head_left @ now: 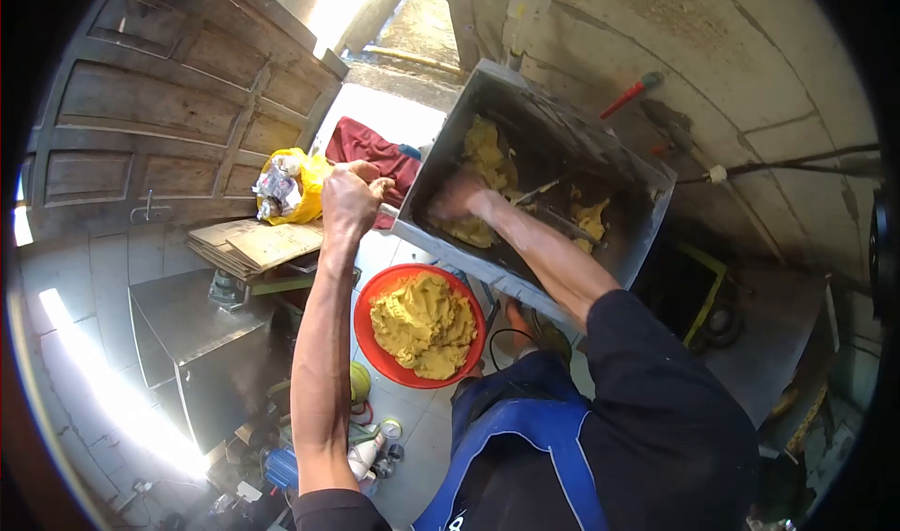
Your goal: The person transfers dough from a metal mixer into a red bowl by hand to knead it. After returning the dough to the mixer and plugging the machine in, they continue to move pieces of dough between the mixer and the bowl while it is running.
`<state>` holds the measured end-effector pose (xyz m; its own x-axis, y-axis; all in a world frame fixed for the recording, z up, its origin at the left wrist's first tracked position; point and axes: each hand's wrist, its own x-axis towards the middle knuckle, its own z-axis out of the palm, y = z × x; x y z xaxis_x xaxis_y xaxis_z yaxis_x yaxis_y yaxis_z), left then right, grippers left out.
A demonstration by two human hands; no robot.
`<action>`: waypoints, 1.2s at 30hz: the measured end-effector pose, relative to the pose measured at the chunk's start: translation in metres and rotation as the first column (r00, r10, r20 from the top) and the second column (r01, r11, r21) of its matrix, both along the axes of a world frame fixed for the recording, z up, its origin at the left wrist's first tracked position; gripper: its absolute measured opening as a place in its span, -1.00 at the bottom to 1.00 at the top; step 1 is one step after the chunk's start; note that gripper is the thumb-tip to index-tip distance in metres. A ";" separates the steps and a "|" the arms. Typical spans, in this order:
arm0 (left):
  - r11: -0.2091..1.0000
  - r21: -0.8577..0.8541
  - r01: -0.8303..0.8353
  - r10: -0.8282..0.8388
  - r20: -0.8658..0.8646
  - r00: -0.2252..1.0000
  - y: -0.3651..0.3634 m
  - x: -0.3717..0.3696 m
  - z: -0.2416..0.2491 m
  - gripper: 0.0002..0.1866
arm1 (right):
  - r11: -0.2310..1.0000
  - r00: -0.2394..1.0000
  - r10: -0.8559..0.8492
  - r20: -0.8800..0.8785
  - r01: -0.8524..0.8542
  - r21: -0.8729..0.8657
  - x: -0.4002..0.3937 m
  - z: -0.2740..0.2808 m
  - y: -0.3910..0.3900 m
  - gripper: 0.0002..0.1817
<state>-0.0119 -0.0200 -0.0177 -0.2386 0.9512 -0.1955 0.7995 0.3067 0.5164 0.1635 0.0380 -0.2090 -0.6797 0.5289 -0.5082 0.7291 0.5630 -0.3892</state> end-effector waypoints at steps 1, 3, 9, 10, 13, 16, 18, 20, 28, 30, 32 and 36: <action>1.000 0.020 -0.008 0.008 -0.026 1.000 -0.001 0.005 0.008 -0.75 | 0.990 0.988 -0.093 0.120 0.104 -0.093 0.008 0.057 -0.011 -0.17; 0.999 -0.009 -0.045 0.046 0.014 0.999 -0.002 0.007 0.010 -0.77 | 0.991 0.997 -0.028 0.067 0.036 -0.132 0.025 0.078 -0.018 -0.20; 0.995 -0.047 -0.087 0.090 0.065 0.994 0.002 0.014 0.020 -0.88 | 0.974 0.990 0.139 -0.019 -0.140 -0.176 0.009 0.036 0.031 -0.34; 0.994 -0.055 -0.090 0.093 0.061 0.994 0.003 0.015 0.021 -0.88 | 0.980 0.957 0.090 -0.276 -0.135 -0.145 0.001 0.011 0.029 -0.39; 1.000 0.001 -0.017 0.017 0.026 1.000 0.002 0.011 0.016 -0.76 | 0.981 0.850 0.080 -0.520 -0.159 -0.109 -0.014 -0.029 0.040 -0.44; 1.000 0.015 -0.020 0.020 0.000 1.000 0.001 0.009 0.014 -0.76 | 0.973 0.877 0.118 -0.465 -0.197 -0.124 -0.015 -0.011 0.047 -0.28; 0.999 -0.008 -0.041 0.041 0.012 0.999 0.002 0.009 0.013 -0.76 | 0.969 0.911 0.130 -0.391 -0.201 -0.145 -0.016 -0.001 0.052 -0.14; 0.999 0.031 -0.023 0.023 -0.013 1.000 0.001 0.009 0.013 -0.73 | 0.868 0.901 0.288 -0.325 -0.389 -0.309 -0.025 -0.015 0.052 -0.14; 0.997 -0.014 -0.071 0.071 -0.014 0.997 0.005 0.016 0.023 -0.85 | 0.779 0.732 -0.559 -0.389 0.303 -0.549 0.125 0.103 -0.064 -0.31; 0.991 -0.061 -0.117 0.121 0.054 0.991 0.004 0.023 0.034 -0.89 | 0.535 0.532 -0.816 -0.226 0.548 -0.643 0.146 0.065 -0.078 -0.30; 0.992 -0.067 -0.107 0.111 0.064 0.992 0.004 0.022 0.033 -0.92 | 0.213 0.252 -0.967 -0.042 0.705 -0.676 0.150 0.040 -0.087 -0.28; 0.991 -0.084 -0.104 0.112 0.103 0.988 0.001 0.015 0.020 -0.91 | 0.279 0.375 -0.926 0.050 0.767 -0.578 0.153 0.012 -0.085 -0.08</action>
